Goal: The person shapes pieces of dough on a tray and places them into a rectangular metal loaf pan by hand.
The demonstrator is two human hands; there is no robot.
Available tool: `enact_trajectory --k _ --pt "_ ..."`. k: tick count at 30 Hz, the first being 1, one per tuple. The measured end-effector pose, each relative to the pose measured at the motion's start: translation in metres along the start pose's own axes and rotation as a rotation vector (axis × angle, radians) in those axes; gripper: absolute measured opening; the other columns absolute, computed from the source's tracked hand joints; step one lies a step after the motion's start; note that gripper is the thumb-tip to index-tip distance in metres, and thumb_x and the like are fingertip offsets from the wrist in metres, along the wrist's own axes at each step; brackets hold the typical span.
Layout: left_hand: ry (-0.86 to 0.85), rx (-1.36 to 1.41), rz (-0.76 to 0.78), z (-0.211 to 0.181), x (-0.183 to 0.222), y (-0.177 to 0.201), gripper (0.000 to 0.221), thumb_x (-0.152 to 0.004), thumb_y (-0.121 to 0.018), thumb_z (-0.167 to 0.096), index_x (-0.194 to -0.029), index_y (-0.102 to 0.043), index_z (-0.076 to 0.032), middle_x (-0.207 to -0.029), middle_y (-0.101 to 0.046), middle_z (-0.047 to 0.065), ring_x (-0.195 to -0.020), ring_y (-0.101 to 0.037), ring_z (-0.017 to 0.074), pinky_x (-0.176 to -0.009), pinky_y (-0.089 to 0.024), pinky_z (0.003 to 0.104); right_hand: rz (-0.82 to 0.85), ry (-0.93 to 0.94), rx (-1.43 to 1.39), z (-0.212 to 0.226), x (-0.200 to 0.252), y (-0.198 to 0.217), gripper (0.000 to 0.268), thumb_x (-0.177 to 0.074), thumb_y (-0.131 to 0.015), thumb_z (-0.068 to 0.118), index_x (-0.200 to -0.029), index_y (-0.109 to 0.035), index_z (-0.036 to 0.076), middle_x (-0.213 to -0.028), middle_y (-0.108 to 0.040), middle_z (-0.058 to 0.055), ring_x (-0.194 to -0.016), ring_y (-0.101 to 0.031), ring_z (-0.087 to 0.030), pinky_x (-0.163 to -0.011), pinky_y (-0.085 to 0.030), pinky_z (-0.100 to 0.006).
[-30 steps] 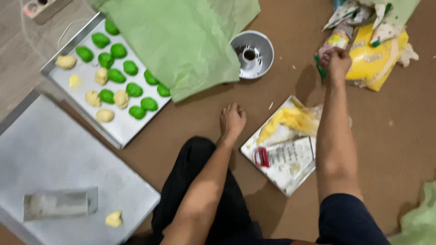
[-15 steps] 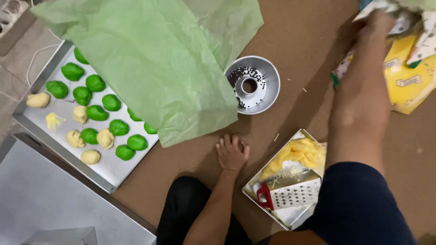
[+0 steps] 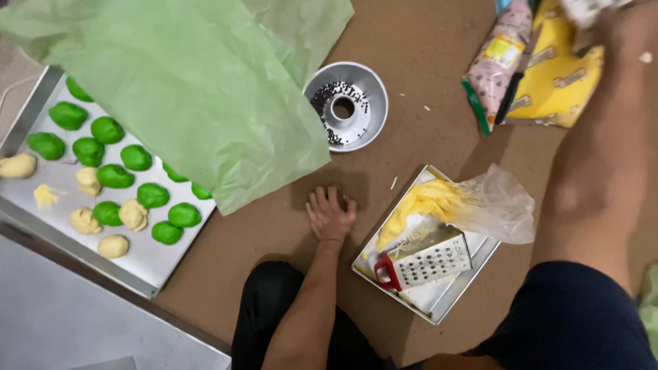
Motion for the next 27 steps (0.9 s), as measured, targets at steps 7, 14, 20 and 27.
enact_trajectory --k 7,14,20,27 --pt "0.061 0.028 0.039 0.005 -0.004 -0.001 0.028 -0.074 -0.063 -0.034 -0.093 -0.065 -0.013 -0.092 -0.056 0.013 -0.082 -0.054 0.0347 -0.068 -0.040 0.050 -0.133 0.183 0.333 0.012 0.038 -0.032 0.020 -0.080 -0.073 0.008 -0.098 -0.079 0.015 -0.091 -0.079 -0.008 -0.080 -0.075 -0.032 -0.068 -0.057 -0.045" --pt "0.132 0.067 0.161 0.005 -0.003 -0.001 0.031 -0.076 -0.059 -0.036 -0.094 -0.066 -0.013 -0.097 -0.059 0.012 -0.087 -0.054 0.0347 -0.075 -0.041 0.051 -0.075 0.301 0.374 0.002 0.091 0.002 0.041 -0.109 -0.077 0.031 -0.133 -0.066 -0.001 -0.114 -0.076 -0.018 -0.084 -0.075 -0.022 -0.077 -0.061 -0.045" --pt "0.100 0.195 0.227 0.016 0.002 0.001 0.052 -0.077 -0.065 -0.046 -0.118 -0.062 -0.015 -0.128 -0.058 0.017 -0.120 -0.052 0.0402 -0.104 -0.038 0.058 0.433 0.275 0.838 -0.131 0.208 0.046 0.070 -0.111 -0.040 0.069 -0.104 -0.073 0.007 -0.096 -0.080 -0.022 -0.089 -0.077 -0.043 -0.070 -0.055 -0.051" --pt "0.460 0.671 0.672 0.074 -0.005 0.107 0.043 -0.093 -0.060 -0.042 -0.132 -0.064 -0.024 -0.132 -0.071 -0.003 -0.119 -0.069 0.0187 -0.094 -0.054 0.038 0.047 0.467 0.494 -0.192 0.341 0.039 0.043 -0.107 -0.066 0.041 -0.132 -0.069 0.006 -0.107 -0.079 -0.013 -0.088 -0.074 -0.041 -0.072 -0.054 -0.055"
Point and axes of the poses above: each hand's wrist, its own x-axis away from the middle knuckle, its own y-axis out of the back of the hand, z = x × y, the point moved 1 cm from there along -x, towards the middle knuckle
